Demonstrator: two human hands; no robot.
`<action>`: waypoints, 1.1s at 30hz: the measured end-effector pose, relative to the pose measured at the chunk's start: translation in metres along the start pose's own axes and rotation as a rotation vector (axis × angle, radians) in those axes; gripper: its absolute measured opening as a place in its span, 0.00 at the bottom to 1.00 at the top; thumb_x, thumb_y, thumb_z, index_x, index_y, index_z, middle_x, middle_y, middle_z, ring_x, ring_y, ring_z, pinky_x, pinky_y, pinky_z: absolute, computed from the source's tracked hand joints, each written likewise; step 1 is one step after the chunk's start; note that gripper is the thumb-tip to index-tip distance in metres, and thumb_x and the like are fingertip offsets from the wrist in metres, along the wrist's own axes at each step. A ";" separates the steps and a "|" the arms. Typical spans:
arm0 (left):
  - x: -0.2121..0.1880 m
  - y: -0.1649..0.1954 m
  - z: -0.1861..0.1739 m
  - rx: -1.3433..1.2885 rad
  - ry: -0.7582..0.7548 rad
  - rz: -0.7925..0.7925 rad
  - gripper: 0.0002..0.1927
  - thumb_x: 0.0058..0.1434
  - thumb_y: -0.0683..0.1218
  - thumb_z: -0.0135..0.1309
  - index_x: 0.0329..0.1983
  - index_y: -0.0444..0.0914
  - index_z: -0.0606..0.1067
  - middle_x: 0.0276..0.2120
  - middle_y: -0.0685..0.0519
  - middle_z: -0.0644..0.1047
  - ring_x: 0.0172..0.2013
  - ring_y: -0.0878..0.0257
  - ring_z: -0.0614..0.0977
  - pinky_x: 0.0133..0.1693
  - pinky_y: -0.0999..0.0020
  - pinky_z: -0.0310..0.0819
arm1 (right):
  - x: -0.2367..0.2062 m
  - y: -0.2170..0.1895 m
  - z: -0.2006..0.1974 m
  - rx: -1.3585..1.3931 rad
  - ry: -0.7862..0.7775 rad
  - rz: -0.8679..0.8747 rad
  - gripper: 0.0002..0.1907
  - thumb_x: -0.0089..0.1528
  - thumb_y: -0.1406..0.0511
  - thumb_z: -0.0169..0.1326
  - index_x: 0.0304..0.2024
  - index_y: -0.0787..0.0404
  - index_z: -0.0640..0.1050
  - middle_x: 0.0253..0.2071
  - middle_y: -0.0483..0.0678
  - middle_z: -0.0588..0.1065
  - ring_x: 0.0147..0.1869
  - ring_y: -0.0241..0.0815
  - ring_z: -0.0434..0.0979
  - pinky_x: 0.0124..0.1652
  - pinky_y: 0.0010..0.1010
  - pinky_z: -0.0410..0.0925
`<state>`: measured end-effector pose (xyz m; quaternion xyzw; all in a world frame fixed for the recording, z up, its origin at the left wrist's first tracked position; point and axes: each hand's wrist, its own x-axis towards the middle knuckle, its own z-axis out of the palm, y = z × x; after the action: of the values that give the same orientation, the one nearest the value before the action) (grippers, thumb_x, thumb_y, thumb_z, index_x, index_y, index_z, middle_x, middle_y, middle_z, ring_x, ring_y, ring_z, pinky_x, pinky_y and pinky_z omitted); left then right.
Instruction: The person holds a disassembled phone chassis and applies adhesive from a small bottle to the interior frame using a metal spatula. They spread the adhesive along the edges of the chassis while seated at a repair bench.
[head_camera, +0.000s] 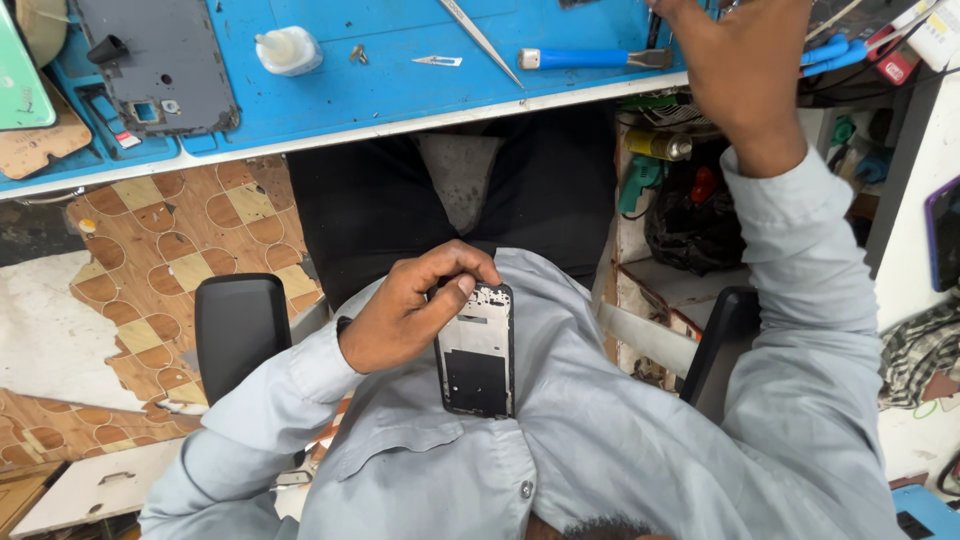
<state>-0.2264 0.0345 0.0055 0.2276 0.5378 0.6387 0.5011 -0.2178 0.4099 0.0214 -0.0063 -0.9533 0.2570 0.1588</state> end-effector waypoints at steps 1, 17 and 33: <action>0.000 0.000 0.000 -0.001 0.000 -0.003 0.12 0.71 0.39 0.42 0.51 0.35 0.75 0.41 0.56 0.80 0.41 0.71 0.80 0.45 0.73 0.76 | 0.000 -0.002 -0.001 -0.101 0.059 -0.024 0.12 0.72 0.67 0.65 0.36 0.68 0.79 0.31 0.50 0.74 0.34 0.44 0.73 0.36 0.35 0.64; 0.002 0.003 -0.002 -0.010 0.004 -0.031 0.12 0.70 0.40 0.42 0.49 0.36 0.76 0.39 0.56 0.79 0.38 0.71 0.79 0.42 0.73 0.75 | -0.005 -0.049 -0.030 0.578 0.051 -0.168 0.08 0.67 0.77 0.64 0.47 0.70 0.77 0.44 0.59 0.79 0.43 0.43 0.85 0.40 0.27 0.79; 0.001 0.004 -0.002 -0.010 -0.002 -0.004 0.12 0.71 0.41 0.42 0.50 0.35 0.76 0.38 0.56 0.79 0.37 0.72 0.78 0.41 0.74 0.75 | 0.007 -0.042 -0.024 0.550 0.063 0.259 0.08 0.75 0.73 0.58 0.56 0.69 0.75 0.46 0.49 0.77 0.49 0.34 0.80 0.50 0.23 0.75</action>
<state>-0.2302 0.0348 0.0087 0.2246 0.5343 0.6403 0.5041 -0.2143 0.3857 0.0641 -0.0927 -0.8337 0.5233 0.1501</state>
